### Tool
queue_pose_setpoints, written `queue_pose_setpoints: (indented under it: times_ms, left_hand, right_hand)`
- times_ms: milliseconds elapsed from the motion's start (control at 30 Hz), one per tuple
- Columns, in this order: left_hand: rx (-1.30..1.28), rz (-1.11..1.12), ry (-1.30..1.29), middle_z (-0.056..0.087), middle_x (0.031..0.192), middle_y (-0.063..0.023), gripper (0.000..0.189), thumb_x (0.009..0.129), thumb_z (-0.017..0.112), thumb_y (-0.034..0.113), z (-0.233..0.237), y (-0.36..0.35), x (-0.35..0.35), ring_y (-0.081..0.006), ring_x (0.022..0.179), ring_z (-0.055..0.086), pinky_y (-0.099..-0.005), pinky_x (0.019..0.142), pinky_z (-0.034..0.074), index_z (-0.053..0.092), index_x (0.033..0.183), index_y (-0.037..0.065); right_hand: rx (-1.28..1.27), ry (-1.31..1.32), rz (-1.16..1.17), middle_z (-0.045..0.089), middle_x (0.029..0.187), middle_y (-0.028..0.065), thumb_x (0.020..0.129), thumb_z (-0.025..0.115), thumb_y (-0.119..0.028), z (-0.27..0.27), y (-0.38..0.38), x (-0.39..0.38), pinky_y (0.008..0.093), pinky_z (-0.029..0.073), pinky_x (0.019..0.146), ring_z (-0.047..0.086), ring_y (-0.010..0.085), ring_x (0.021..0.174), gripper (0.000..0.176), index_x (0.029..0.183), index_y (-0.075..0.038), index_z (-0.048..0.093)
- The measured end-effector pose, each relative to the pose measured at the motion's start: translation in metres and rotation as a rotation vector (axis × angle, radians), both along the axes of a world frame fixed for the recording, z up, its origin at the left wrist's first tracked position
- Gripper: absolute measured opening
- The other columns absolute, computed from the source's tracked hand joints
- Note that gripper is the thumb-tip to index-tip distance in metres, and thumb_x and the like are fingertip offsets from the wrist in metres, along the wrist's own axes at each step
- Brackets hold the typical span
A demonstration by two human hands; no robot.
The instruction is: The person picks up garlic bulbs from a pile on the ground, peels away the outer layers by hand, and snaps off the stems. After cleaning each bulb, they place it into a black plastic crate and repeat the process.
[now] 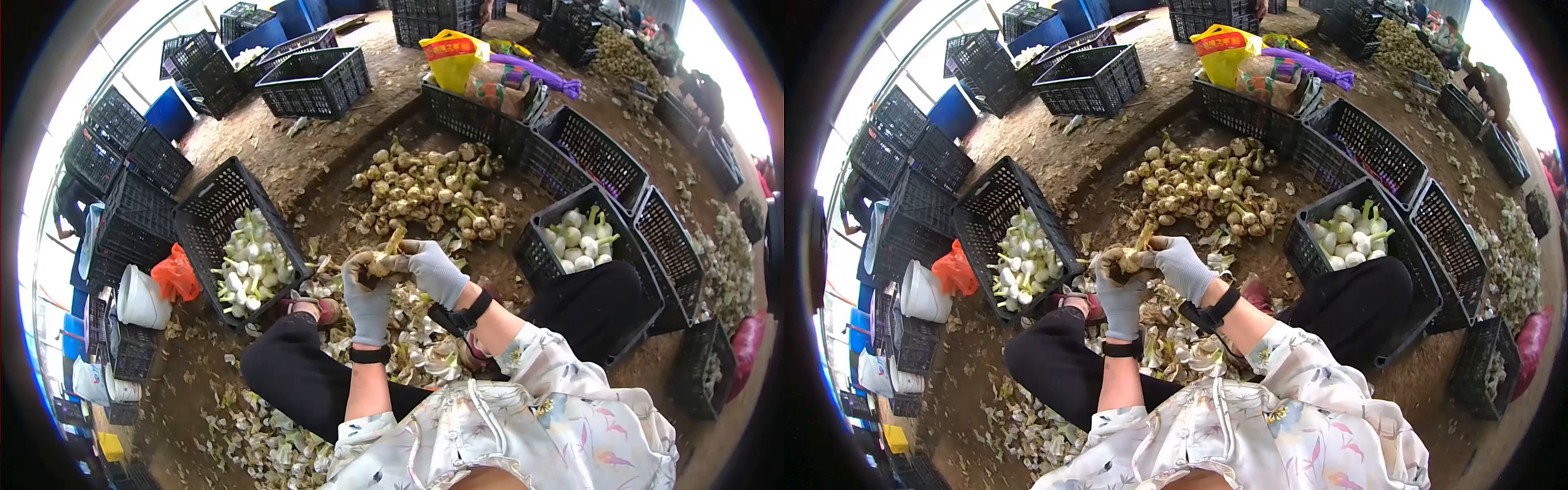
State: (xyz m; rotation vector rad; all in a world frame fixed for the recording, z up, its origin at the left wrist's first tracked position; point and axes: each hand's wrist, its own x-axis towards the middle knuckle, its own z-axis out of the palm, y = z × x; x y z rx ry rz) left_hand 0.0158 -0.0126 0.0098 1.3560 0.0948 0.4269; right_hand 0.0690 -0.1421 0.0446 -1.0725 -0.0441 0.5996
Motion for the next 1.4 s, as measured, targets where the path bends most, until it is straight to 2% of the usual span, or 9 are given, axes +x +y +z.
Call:
queue_pose_setpoints:
  times_ms: [133, 433, 567, 700, 833, 1033, 1167, 1300, 1400]
  left_hand:
    - [-0.049, -0.047, -0.059, 0.059, 0.111, -0.0044, 0.05, 0.078, 0.076, -0.005, 0.005, 0.0, -0.003, -0.0145, 0.102, 0.059, -0.029, 0.088, 0.051, 0.051, 0.12, 0.006]
    - [-0.691, -0.288, 0.154, 0.059, 0.12, -0.0131, 0.04, 0.095, 0.063, 0.021, 0.008, 0.003, -0.005, -0.0245, 0.105, 0.063, -0.0374, 0.091, 0.056, 0.049, 0.128, 0.003]
    - [-0.175, -0.164, 0.104, 0.062, 0.118, -0.011, 0.043, 0.095, 0.063, 0.025, -0.009, -0.001, -0.004, -0.0201, 0.098, 0.066, -0.0329, 0.082, 0.058, 0.049, 0.13, 0.004]
    - [-0.378, -0.289, 0.163, 0.065, 0.112, -0.0104, 0.05, 0.092, 0.067, 0.026, 0.015, 0.006, -0.012, -0.0194, 0.092, 0.068, -0.0314, 0.074, 0.06, 0.05, 0.133, 0.003]
    - [0.093, -0.129, 0.157, 0.063, 0.111, -0.0062, 0.048, 0.089, 0.071, 0.025, 0.007, -0.001, -0.008, -0.0152, 0.09, 0.066, -0.0279, 0.07, 0.059, 0.053, 0.13, 0.007]
    - [-0.207, -0.326, 0.126, 0.064, 0.109, -0.0034, 0.049, 0.084, 0.071, -0.001, 0.033, 0.011, -0.024, -0.0115, 0.094, 0.062, -0.023, 0.084, 0.051, 0.053, 0.13, 0.0]
    - [-0.061, -0.318, 0.066, 0.056, 0.127, -0.0068, 0.074, 0.081, 0.079, 0.012, 0.021, 0.015, -0.027, -0.0113, 0.113, 0.055, -0.021, 0.091, 0.047, 0.041, 0.144, 0.004]
    - [0.422, -0.217, 0.062, 0.049, 0.133, -0.0081, 0.075, 0.079, 0.07, -0.006, 0.016, 0.014, -0.021, -0.0155, 0.115, 0.052, -0.0249, 0.095, 0.045, 0.038, 0.146, 0.003]
    - [0.468, -0.224, 0.091, 0.049, 0.13, -0.0106, 0.074, 0.074, 0.061, -0.013, 0.022, 0.012, -0.022, -0.022, 0.119, 0.051, -0.0307, 0.102, 0.041, 0.04, 0.144, 0.002]
  right_hand:
    - [0.11, 0.096, -0.01, 0.069, 0.093, 0.0036, 0.087, 0.067, -0.001, -0.007, -0.006, 0.002, 0.0258, 0.052, 0.076, 0.064, 0.0119, 0.084, 0.018, 0.105, 0.003, 0.067]
    - [-0.548, -0.785, -0.108, 0.061, 0.096, 0.0093, 0.077, 0.069, 0.005, -0.013, -0.017, 0.008, 0.0288, 0.047, 0.084, 0.06, 0.0207, 0.093, 0.019, 0.095, 0.001, 0.068]
    - [-0.381, -0.603, -0.069, 0.064, 0.096, 0.0003, 0.081, 0.07, 0.004, -0.013, -0.017, -0.001, 0.0244, 0.048, 0.078, 0.058, 0.0091, 0.087, 0.017, 0.097, 0.0, 0.069]
    - [-0.21, -0.322, -0.038, 0.067, 0.091, -0.0023, 0.083, 0.063, 0.009, -0.016, -0.019, 0.007, 0.0227, 0.05, 0.074, 0.059, 0.0062, 0.083, 0.017, 0.095, 0.0, 0.069]
    - [-0.503, -0.71, -0.222, 0.07, 0.086, 0.0022, 0.082, 0.064, 0.003, -0.021, -0.013, 0.0, 0.024, 0.051, 0.072, 0.061, 0.0076, 0.08, 0.015, 0.096, 0.003, 0.071]
    - [0.133, 0.26, -0.47, 0.07, 0.092, 0.0107, 0.091, 0.051, 0.002, -0.069, -0.034, 0.028, 0.0331, 0.055, 0.064, 0.067, 0.0197, 0.074, 0.024, 0.108, 0.001, 0.067]
    - [-1.304, -0.652, 0.181, 0.069, 0.097, 0.0204, 0.089, 0.06, -0.017, -0.057, -0.038, 0.017, 0.0396, 0.051, 0.091, 0.067, 0.0334, 0.096, 0.035, 0.122, -0.003, 0.061]
    - [-0.629, -0.837, 0.066, 0.067, 0.105, 0.017, 0.081, 0.063, -0.016, 0.016, -0.026, -0.009, 0.0396, 0.051, 0.089, 0.064, 0.0342, 0.101, 0.027, 0.105, -0.005, 0.071]
    - [-0.859, -1.021, 0.139, 0.067, 0.096, 0.0188, 0.079, 0.062, -0.014, 0.037, -0.019, -0.015, 0.0401, 0.052, 0.083, 0.065, 0.0323, 0.096, 0.019, 0.089, -0.002, 0.072]
